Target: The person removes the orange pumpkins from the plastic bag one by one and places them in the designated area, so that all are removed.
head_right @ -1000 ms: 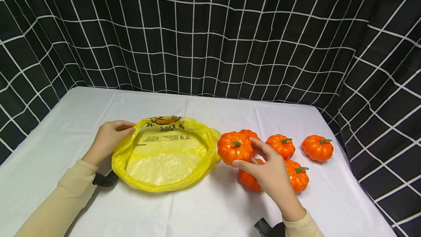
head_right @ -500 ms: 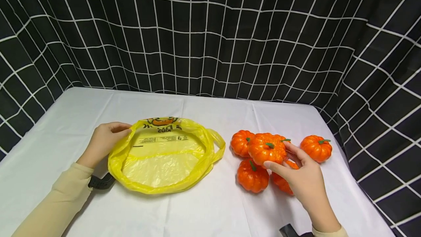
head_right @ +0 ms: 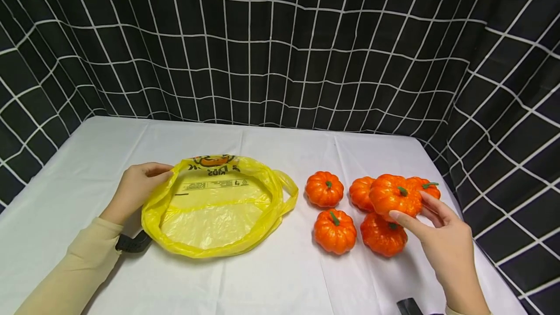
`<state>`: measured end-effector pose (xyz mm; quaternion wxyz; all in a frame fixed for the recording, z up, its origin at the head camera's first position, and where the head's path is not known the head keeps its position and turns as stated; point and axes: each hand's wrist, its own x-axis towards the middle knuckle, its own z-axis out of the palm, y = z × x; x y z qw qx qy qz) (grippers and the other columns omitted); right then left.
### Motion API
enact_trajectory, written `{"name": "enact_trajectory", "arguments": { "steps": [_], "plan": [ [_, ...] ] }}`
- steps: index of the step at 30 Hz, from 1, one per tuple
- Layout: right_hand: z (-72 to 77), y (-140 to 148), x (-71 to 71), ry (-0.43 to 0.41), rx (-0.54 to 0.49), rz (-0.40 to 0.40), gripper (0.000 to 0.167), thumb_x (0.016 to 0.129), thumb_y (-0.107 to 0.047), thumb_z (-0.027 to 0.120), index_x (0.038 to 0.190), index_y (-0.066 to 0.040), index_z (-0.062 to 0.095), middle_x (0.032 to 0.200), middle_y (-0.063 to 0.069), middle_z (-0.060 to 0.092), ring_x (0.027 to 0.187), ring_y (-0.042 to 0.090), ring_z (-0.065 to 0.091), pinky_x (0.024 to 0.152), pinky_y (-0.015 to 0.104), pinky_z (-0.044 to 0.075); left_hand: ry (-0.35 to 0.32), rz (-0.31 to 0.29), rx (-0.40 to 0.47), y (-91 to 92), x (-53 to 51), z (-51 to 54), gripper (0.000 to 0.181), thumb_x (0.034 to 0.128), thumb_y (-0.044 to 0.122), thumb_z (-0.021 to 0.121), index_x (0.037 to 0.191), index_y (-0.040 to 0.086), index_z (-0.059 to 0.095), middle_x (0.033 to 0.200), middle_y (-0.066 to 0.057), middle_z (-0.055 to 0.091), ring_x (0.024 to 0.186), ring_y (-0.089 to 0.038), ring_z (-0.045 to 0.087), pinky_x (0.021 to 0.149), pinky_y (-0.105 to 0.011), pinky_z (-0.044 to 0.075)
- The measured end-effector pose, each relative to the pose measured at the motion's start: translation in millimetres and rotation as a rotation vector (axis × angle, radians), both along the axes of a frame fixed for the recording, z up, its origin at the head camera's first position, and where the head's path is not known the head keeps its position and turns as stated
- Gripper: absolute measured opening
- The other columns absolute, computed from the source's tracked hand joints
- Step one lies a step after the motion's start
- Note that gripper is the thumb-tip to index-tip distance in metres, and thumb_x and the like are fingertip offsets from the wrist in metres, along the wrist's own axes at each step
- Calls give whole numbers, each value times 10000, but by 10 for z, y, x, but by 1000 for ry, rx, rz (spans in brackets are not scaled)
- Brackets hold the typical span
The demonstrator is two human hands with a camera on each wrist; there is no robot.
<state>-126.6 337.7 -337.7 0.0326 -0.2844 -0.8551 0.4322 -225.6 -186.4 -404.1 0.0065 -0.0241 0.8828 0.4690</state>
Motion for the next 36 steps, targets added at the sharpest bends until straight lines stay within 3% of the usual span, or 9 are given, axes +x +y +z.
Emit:
{"name": "enact_trajectory", "arguments": {
  "steps": [6,9,14,16,20,23,30,33,36],
  "plan": [
    [-19,133,-11,-13,-13,-99,982,801,-579,740,1575,-195,274,1613,160,302,1468,360,339,1129,608,350,6,0,7,-11,0,-2,360,975,246,561,1240,29,674,1266,-191,680,1254,-350,572,1071,-484,470],
    [-53,245,-13,-8,-26,-136,977,780,-585,757,1568,-236,296,1600,152,339,1376,254,453,1137,609,351,7,2,10,-7,-3,4,361,974,248,564,1238,29,675,1263,-191,682,1251,-347,575,1065,-479,476],
    [-119,483,15,42,-49,-155,967,765,-525,799,1557,-235,324,1363,-180,562,1058,-59,516,1171,410,355,-2,2,8,5,-6,11,363,978,256,568,1242,30,672,1271,-193,677,1244,-351,579,1056,-478,485],
    [-153,576,23,48,-46,-155,971,764,-512,804,1557,-224,323,1259,-275,546,986,-122,488,1144,343,358,-4,3,8,9,-1,11,365,978,256,571,1244,27,669,1274,-197,674,1241,-355,580,1057,-479,484],
    [-203,685,-20,-7,-36,-189,975,784,-532,774,1569,-216,290,1411,-99,552,984,-48,497,1085,327,390,-11,5,6,5,13,21,363,979,254,569,1244,25,666,1278,-198,671,1246,-356,580,1068,-483,478],
    [-239,732,-54,-57,-25,-220,957,817,-539,736,1579,-207,261,1551,78,416,1030,46,498,1024,316,443,-1,4,0,1,8,26,357,981,248,569,1240,24,668,1275,-200,672,1240,-357,583,1064,-485,480],
    [-356,870,-64,-112,6,-222,975,831,-512,741,1580,-136,244,1568,188,362,1066,219,496,846,267,593,5,-1,7,10,3,26,359,981,243,577,1241,12,665,1281,-213,664,1251,-368,574,1076,-492,466],
    [-411,937,-53,-110,0,-206,984,832,-502,744,1578,-109,238,1532,198,394,980,146,505,708,182,590,-8,3,5,10,11,14,352,980,243,576,1232,17,670,1281,-209,666,1243,-365,580,1072,-489,470],
    [-472,997,-50,-92,-35,-203,954,842,-468,746,1571,-95,257,1311,111,551,846,-13,471,539,77,475,-1,10,-3,8,13,6,350,977,243,574,1226,18,675,1273,-205,671,1232,-361,587,1059,-485,478]
  ]
}}
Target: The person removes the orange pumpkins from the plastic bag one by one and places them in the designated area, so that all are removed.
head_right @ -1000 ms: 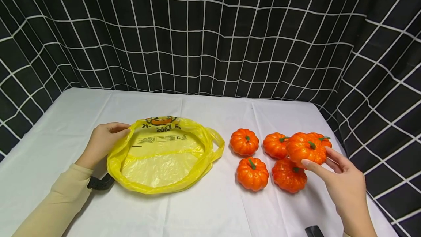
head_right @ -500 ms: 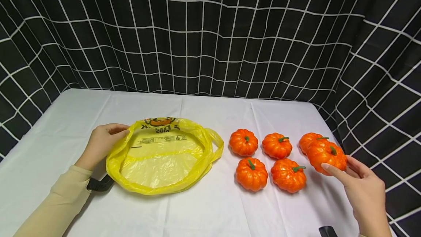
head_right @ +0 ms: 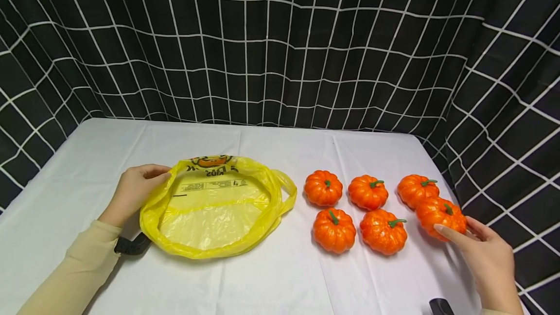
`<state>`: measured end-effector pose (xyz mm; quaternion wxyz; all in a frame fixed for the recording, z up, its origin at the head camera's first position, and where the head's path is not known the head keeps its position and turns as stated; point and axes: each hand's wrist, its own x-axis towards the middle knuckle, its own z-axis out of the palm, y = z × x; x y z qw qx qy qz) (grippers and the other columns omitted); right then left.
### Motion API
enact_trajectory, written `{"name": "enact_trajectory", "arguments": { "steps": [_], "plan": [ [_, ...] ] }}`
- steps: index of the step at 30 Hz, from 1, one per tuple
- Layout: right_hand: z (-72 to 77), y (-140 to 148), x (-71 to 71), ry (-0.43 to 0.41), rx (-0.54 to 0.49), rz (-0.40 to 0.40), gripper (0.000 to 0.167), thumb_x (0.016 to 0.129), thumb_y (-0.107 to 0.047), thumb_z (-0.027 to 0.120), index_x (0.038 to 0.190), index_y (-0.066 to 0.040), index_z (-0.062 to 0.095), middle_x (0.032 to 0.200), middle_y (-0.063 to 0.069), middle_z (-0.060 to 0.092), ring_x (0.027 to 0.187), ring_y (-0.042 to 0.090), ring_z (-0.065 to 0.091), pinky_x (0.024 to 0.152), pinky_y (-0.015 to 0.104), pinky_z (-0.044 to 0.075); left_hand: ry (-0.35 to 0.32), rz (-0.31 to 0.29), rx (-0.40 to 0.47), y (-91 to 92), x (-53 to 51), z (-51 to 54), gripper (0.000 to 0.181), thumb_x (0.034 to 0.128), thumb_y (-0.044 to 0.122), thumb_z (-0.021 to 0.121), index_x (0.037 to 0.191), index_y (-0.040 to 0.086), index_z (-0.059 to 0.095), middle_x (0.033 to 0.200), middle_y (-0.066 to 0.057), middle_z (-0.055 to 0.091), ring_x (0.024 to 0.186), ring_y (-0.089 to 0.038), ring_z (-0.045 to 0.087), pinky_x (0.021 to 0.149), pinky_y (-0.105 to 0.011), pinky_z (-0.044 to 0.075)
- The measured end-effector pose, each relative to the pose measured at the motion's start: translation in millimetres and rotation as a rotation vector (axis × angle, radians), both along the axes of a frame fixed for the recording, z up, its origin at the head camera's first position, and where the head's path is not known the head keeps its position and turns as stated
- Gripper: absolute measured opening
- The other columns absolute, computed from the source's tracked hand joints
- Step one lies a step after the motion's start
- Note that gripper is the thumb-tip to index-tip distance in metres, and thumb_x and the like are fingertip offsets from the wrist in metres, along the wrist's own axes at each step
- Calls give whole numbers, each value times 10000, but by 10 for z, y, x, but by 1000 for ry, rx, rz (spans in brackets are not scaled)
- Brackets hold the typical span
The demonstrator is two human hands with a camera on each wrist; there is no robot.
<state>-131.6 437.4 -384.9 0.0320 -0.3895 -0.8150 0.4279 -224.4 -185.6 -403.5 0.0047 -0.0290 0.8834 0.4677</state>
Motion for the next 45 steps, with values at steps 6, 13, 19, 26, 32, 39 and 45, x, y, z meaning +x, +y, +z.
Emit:
{"name": "enact_trajectory", "arguments": {
  "steps": [6,13,19,26,32,39,45],
  "plan": [
    [-85,14,-20,-28,-60,-52,951,853,-478,726,1585,-144,217,1617,162,299,1173,165,483,1112,303,438,-12,-5,10,-7,1,7,364,981,247,567,1248,19,661,1289,-203,663,1248,-358,577,1062,-482,482],
    [-147,56,3,-69,-50,-52,972,846,-524,712,1586,-157,202,1642,149,242,1173,209,474,1170,404,392,-8,-8,-1,-18,2,14,363,981,248,571,1249,21,663,1288,-203,664,1252,-359,573,1066,-482,479],
    [-201,55,24,-91,-39,-38,977,841,-542,712,1581,-136,218,1635,196,237,1251,354,365,1192,537,296,-7,-4,-3,-16,6,23,369,982,257,571,1251,23,663,1291,-201,663,1255,-357,570,1068,-481,476],
    [-213,64,77,-113,-39,-25,970,850,-555,694,1581,-135,213,1630,207,243,1100,322,423,1104,555,355,-7,-9,7,21,-5,29,364,979,244,570,1248,18,664,1288,-204,664,1252,-357,572,1067,-480,478],
    [-217,115,101,-129,13,43,970,865,-508,701,1579,-84,200,1614,245,249,956,167,531,772,260,539,-5,-23,-2,41,-24,27,366,981,239,566,1261,21,658,1301,-204,656,1267,-364,560,1084,-490,460],
    [-198,17,72,-106,32,146,961,922,-431,654,1574,-12,86,1615,311,117,1418,497,231,1155,640,282,-8,-34,-23,-29,-59,35,405,981,244,555,1313,21,615,1351,-202,623,1310,-382,526,1115,-513,430],
    [-43,42,-31,-223,214,390,962,957,-546,514,1504,141,123,1517,437,160,1364,597,230,1079,717,303,14,-57,-50,-133,-14,135,417,992,246,550,1336,15,594,1356,-204,619,1309,-384,528,1115,-524,424]
  ]
}}
